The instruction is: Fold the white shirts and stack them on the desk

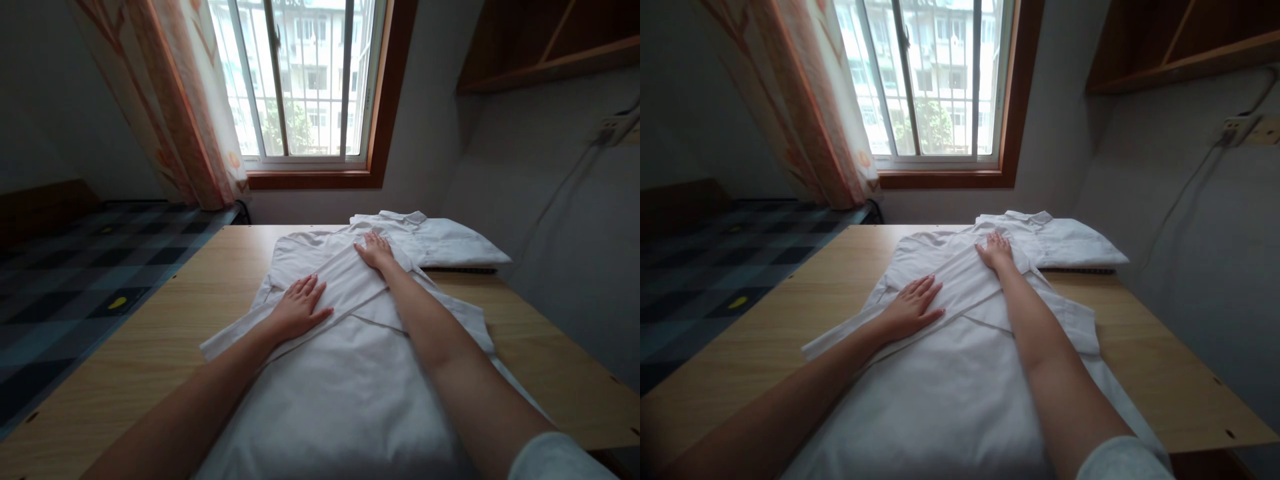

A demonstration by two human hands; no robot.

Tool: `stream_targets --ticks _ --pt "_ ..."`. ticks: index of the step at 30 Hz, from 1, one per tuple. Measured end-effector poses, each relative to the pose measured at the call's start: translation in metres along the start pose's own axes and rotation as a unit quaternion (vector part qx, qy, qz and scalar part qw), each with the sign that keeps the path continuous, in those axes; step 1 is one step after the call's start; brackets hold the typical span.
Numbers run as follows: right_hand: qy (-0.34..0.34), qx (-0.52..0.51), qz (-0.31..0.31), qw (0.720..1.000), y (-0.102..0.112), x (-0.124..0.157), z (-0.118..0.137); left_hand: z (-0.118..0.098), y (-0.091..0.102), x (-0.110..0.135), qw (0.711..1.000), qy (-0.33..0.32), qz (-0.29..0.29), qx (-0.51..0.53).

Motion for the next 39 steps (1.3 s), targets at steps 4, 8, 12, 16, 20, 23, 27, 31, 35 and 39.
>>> stream_targets --ticks 4,8,12,16,20,23,27,31,35,39 --pt "-0.018 -0.002 0.017 1.000 -0.001 -0.015 -0.009 0.001 -0.001 0.001 1.000 0.000 -0.004 0.000" --pt "-0.027 -0.001 0.022 0.999 -0.002 -0.027 -0.016 0.001 -0.002 0.001 1.000 -0.002 -0.005 0.010" --pt "-0.031 -0.008 0.018 0.999 -0.002 -0.037 -0.020 0.001 -0.002 0.001 1.000 0.000 0.003 0.018" --pt "-0.032 -0.011 0.014 0.999 -0.002 -0.043 -0.023 0.000 0.000 0.002 1.000 0.002 -0.002 0.026" --pt "-0.032 -0.007 0.008 0.999 0.000 -0.047 -0.025 0.000 -0.001 0.003 1.000 0.005 0.002 0.026" --pt "-0.031 -0.009 -0.011 0.999 0.003 -0.048 -0.026 0.000 -0.002 0.003 1.000 0.004 0.002 0.025" --pt "-0.019 -0.024 -0.078 0.997 0.014 -0.042 -0.027 0.000 -0.003 0.002 1.000 0.002 0.002 0.025" --pt "-0.023 -0.041 -0.181 0.982 0.039 -0.027 -0.030 0.000 -0.003 0.001 1.000 0.003 0.006 0.021" --pt "0.053 -0.071 -0.232 0.969 0.064 -0.003 -0.005 -0.001 -0.001 0.000 1.000 0.000 -0.002 0.027" --pt "0.215 -0.083 -0.157 0.960 0.058 0.040 0.049 -0.001 0.000 0.000 1.000 -0.004 -0.008 0.027"
Point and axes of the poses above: each hand's wrist, its own x-axis away from the middle knuckle, its own y-axis out of the back of the hand, z = x × y, the point moved 10 cm from there along -x, towards the middle knuckle, and after that the axes turned 9 degrees about -y, right-handed, at the moved point
